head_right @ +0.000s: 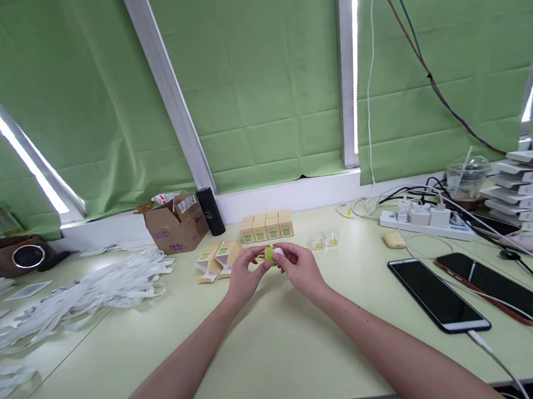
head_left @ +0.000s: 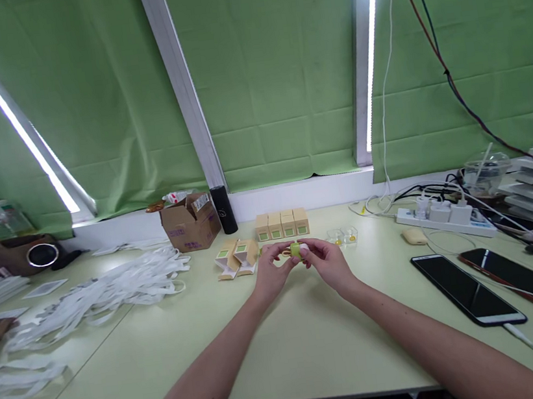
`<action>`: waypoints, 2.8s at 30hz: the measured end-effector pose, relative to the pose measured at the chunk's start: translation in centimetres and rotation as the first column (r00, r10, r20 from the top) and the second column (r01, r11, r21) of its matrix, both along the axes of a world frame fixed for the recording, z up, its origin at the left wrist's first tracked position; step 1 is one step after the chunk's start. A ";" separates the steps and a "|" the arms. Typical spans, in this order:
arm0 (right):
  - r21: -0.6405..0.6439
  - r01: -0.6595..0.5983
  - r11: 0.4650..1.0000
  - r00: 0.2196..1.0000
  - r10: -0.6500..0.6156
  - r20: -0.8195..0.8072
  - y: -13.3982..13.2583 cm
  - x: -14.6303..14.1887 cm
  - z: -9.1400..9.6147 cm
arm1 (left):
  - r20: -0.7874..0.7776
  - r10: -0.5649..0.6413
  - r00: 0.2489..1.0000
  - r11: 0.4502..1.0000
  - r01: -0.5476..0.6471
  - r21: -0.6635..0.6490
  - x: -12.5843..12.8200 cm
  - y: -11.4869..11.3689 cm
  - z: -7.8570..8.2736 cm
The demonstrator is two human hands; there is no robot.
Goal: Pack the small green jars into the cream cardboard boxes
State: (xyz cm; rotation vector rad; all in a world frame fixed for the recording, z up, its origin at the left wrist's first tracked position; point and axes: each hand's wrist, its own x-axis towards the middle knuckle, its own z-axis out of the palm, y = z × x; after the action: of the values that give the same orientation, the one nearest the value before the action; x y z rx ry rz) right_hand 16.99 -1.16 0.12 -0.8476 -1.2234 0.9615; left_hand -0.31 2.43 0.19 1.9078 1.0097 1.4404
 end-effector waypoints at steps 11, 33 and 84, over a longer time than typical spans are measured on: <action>-0.004 0.004 1.000 0.998 -0.004 -0.062 0.5 -0.3 -0.5 | -0.056 -0.002 0.998 0.996 0.006 0.084 0.6 -0.9 -0.3; 0.426 0.102 0.899 0.819 -0.319 0.477 -0.9 1.0 -0.3 | 0.219 -0.249 0.943 0.940 0.290 -0.180 0.7 -1.1 0.5; 0.848 -0.042 0.528 0.465 -0.741 0.485 0.3 1.3 -2.0 | 0.264 -0.332 0.905 0.905 0.385 -0.182 1.7 -1.9 -0.1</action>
State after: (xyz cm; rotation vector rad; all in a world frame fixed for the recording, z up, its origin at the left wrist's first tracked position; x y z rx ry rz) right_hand 18.26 -0.83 -1.86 -0.7950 -1.9038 -0.5722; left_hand 1.39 0.56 0.09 1.6146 0.6405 1.2307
